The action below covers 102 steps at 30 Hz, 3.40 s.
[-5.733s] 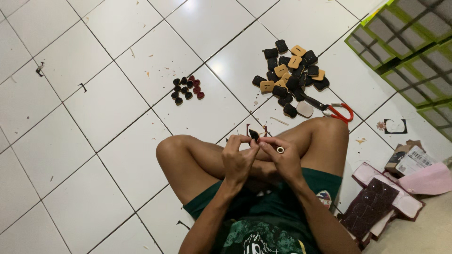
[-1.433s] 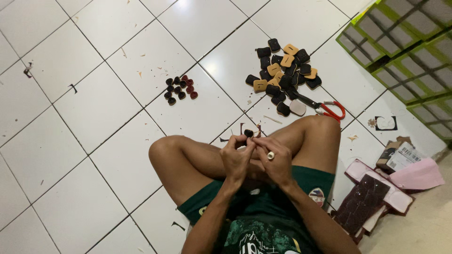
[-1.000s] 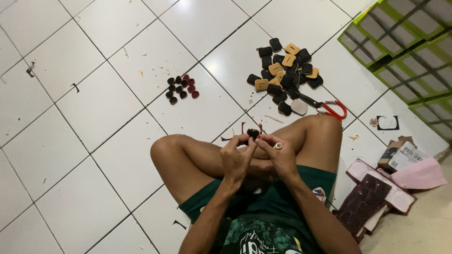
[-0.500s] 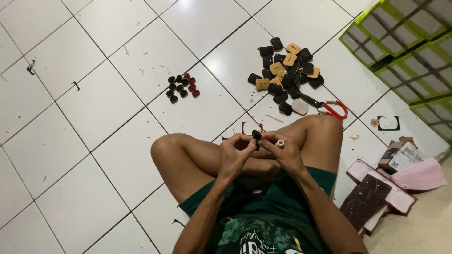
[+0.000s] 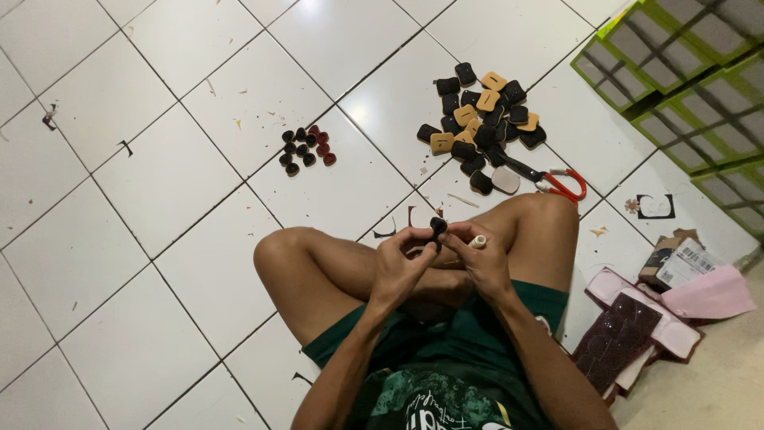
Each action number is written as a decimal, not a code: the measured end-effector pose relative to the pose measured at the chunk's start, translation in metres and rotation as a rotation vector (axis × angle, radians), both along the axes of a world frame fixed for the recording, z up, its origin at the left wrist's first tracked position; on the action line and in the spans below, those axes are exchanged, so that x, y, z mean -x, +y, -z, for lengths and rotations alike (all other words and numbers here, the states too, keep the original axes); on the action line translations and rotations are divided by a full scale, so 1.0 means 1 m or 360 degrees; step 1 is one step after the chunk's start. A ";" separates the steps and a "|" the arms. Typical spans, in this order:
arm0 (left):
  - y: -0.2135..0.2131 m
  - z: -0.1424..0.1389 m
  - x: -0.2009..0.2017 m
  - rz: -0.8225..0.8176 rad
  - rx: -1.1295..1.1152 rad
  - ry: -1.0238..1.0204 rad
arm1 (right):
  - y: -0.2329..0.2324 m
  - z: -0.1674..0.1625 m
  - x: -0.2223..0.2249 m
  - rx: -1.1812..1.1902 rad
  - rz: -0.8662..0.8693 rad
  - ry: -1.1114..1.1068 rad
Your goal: The person sits on a tiled floor and assembles small cylindrical components by inserting a white tube into a dark cap. They handle multiple similar parts, picking them from a pile and placing assembled units aside. A pair of scissors is visible nearby but not used.
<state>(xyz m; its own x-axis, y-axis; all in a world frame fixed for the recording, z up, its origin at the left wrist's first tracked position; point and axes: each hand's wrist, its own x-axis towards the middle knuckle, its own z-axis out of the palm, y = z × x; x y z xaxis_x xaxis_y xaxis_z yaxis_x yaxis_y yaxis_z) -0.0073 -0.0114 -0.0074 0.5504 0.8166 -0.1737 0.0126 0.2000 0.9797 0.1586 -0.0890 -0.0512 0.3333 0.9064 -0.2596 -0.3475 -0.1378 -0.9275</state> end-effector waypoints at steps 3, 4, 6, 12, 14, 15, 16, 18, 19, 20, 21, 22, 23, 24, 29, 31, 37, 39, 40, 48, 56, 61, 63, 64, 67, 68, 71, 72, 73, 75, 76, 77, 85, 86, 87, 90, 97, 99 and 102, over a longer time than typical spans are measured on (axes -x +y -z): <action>0.001 0.000 -0.001 0.0077 0.0167 -0.0198 | -0.003 0.013 -0.003 -0.0037 0.0031 0.0142; 0.003 0.000 -0.001 0.0117 0.0198 -0.0243 | -0.006 0.017 -0.005 -0.0068 0.0032 0.0208; 0.008 -0.002 0.000 0.0195 0.0262 -0.0335 | -0.010 0.023 -0.008 -0.0104 -0.0034 0.0372; 0.025 -0.010 0.009 0.0425 -0.0417 0.0376 | -0.019 -0.009 -0.014 -0.0193 -0.0271 0.0017; 0.026 -0.012 0.009 0.0330 -0.0794 0.0423 | -0.016 -0.034 -0.014 -0.0242 -0.0280 -0.0550; 0.025 -0.012 0.008 0.0275 -0.0970 0.0445 | -0.016 -0.046 -0.013 -0.0318 -0.0305 -0.0865; 0.024 -0.012 0.008 0.0300 -0.1035 0.0440 | -0.015 -0.058 -0.011 -0.0390 -0.0317 -0.1178; 0.023 -0.012 0.006 0.0355 -0.1177 0.0423 | -0.011 -0.075 -0.005 -0.0523 -0.0316 -0.1517; 0.022 -0.012 0.006 0.0355 -0.1241 0.0390 | -0.007 -0.081 -0.004 -0.0598 -0.0322 -0.1689; 0.021 -0.012 0.005 0.0355 -0.1306 0.0356 | -0.004 -0.085 -0.003 -0.0660 -0.0299 -0.1778; 0.021 -0.011 0.005 0.0353 -0.1367 0.0324 | -0.002 -0.088 -0.002 -0.0720 -0.0279 -0.1865; 0.020 -0.011 0.005 0.0361 -0.1355 0.0312 | -0.001 -0.089 -0.002 -0.0778 -0.0264 -0.1951; 0.020 -0.011 0.005 0.0371 -0.1346 0.0300 | -0.001 -0.089 -0.002 -0.0791 -0.0266 -0.1995; 0.020 -0.012 0.006 0.0386 -0.1339 0.0287 | -0.002 -0.089 -0.003 -0.0803 -0.0263 -0.2038; 0.022 -0.021 0.006 0.0497 -0.1145 0.0285 | -0.006 -0.080 -0.006 -0.0752 -0.0265 -0.2078; 0.023 -0.028 0.006 0.0538 -0.1059 0.0238 | -0.006 -0.076 -0.007 -0.0773 -0.0230 -0.2145; 0.014 -0.049 0.015 0.0517 -0.1082 0.0090 | -0.009 -0.069 -0.013 -0.0704 -0.0150 -0.2144; 0.012 -0.051 0.017 0.0511 -0.1302 0.0143 | -0.010 -0.069 -0.012 -0.0683 -0.0175 -0.2152; 0.011 -0.051 0.017 0.0490 -0.1367 0.0170 | -0.010 -0.069 -0.012 -0.0669 -0.0186 -0.2155; 0.014 -0.038 0.019 0.0458 -0.1627 0.0256 | -0.008 -0.078 -0.007 -0.0884 -0.0248 -0.2218; 0.013 -0.026 0.022 0.0353 -0.1609 0.0274 | -0.015 -0.062 -0.015 -0.0622 -0.0368 -0.1202; -0.001 -0.016 0.006 0.0511 -0.1119 -0.0121 | -0.018 -0.049 -0.037 -0.0198 -0.0136 -0.0005; -0.008 -0.010 -0.009 0.0528 -0.1322 -0.0291 | -0.018 -0.049 -0.042 -0.0207 -0.0165 0.0170; -0.011 -0.007 -0.014 0.0612 -0.0939 -0.0226 | -0.019 -0.051 -0.044 -0.0208 -0.0179 0.0262; -0.015 0.003 -0.025 0.0696 -0.0122 -0.0076 | -0.021 -0.062 -0.056 -0.0086 0.0030 -0.0598; -0.014 0.005 -0.026 0.0606 -0.0077 -0.0048 | -0.023 -0.064 -0.059 -0.0078 0.0022 -0.0663; -0.003 0.008 -0.023 0.0348 -0.0361 0.0030 | -0.027 -0.065 -0.061 -0.0039 -0.0071 -0.0935; 0.002 0.008 -0.021 0.0266 -0.0524 0.0055 | -0.032 -0.062 -0.057 -0.0008 -0.0124 -0.1084; 0.007 0.008 -0.019 0.0260 -0.0455 0.0007 | -0.033 -0.059 -0.055 0.0021 -0.0180 -0.1232; 0.016 0.008 -0.016 0.0245 -0.0307 -0.0088 | -0.036 -0.055 -0.054 0.0104 -0.0137 -0.0903; 0.019 0.007 -0.015 0.0325 -0.0323 -0.0249 | -0.038 -0.054 -0.054 0.0151 -0.0108 -0.0737; 0.020 0.007 -0.017 0.0408 -0.0336 -0.0412 | -0.038 -0.052 -0.052 0.0095 -0.0067 -0.0541; -0.011 0.022 -0.038 0.0946 0.0134 -0.0417 | -0.020 -0.061 -0.071 -0.0102 0.0247 0.0004; -0.007 0.025 -0.035 0.0877 0.0239 -0.0386 | -0.022 -0.062 -0.075 -0.0086 0.0197 -0.0232; -0.003 0.027 -0.032 0.0805 0.0338 -0.0354 | -0.024 -0.063 -0.077 -0.0072 0.0143 -0.0468; 0.009 0.028 -0.026 0.0378 -0.0350 -0.0023 | -0.031 -0.060 -0.067 0.0016 -0.0031 -0.1286; 0.020 -0.001 -0.018 0.0509 -0.1263 0.0214 | -0.027 -0.067 -0.034 -0.0592 -0.0450 -0.2305; 0.016 -0.012 -0.014 0.0692 -0.1208 0.0250 | -0.011 -0.074 -0.049 -0.0509 -0.0410 -0.2229; 0.012 -0.020 -0.010 0.0427 -0.1190 -0.0055 | -0.002 -0.075 -0.055 -0.0453 -0.0342 -0.1952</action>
